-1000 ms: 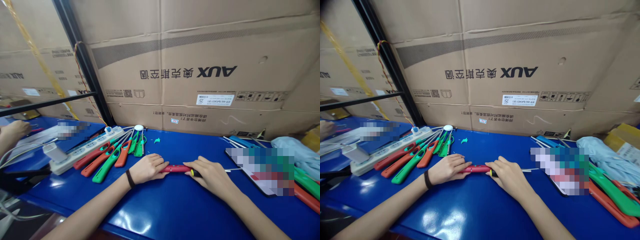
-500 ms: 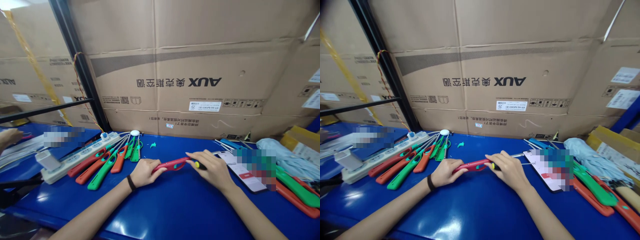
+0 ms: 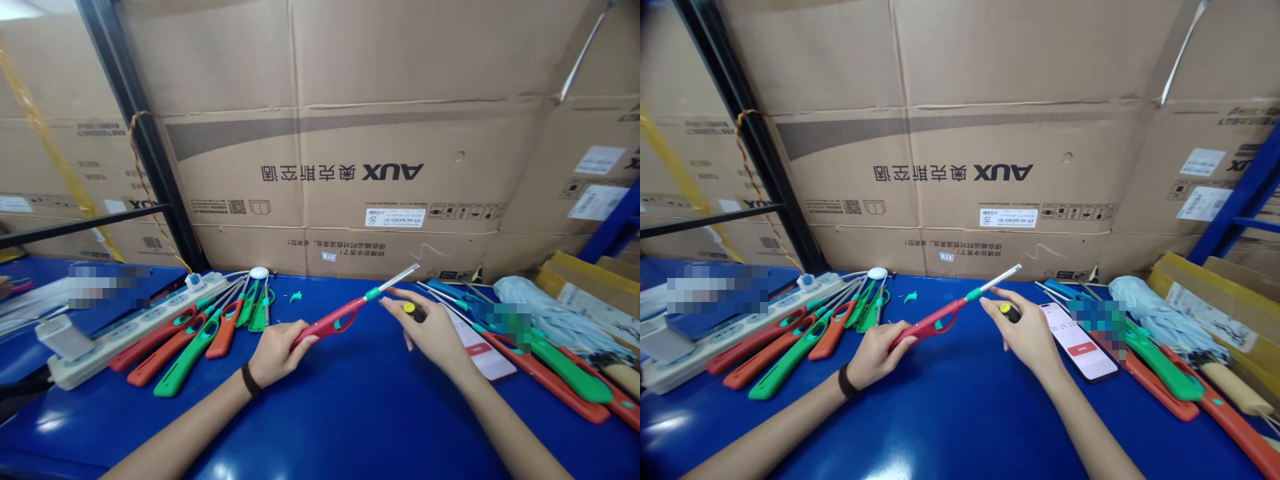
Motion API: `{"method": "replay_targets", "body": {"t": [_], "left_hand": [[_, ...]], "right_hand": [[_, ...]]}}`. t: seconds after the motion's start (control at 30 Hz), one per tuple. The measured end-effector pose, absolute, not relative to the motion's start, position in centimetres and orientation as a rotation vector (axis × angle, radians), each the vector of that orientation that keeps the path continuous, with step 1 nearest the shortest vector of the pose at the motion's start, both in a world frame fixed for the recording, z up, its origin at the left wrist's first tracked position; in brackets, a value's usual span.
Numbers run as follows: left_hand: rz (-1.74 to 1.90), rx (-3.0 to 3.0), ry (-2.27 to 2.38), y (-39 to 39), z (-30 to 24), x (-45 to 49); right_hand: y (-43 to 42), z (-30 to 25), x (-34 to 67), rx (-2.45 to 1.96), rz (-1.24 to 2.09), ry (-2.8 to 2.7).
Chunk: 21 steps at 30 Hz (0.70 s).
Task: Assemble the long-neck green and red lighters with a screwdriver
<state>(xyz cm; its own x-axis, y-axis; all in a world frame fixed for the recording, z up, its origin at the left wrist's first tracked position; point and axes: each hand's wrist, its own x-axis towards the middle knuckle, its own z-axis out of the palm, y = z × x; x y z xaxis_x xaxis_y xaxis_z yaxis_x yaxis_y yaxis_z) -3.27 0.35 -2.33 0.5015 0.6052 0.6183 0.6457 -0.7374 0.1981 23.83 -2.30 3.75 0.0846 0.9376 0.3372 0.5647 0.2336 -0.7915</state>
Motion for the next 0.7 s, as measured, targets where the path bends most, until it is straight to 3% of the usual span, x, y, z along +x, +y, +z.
{"method": "replay_targets", "body": {"t": [0.13,0.47,0.7], "left_hand": [[-1.061,-2.674,-0.989,0.2,-2.4,-3.0],[-1.089,-2.764,-0.982,-0.5,-2.5,-3.0],[-1.479,-3.422,-1.838,-1.9,-2.0,-1.7]], "right_hand": [[-2.3,4.1,23.9,-1.276,0.917,-1.506],[-2.4,3.7,23.3,-1.286,0.995,-1.555],[-2.6,4.1,24.1,-1.171,1.183,-1.515]]}}
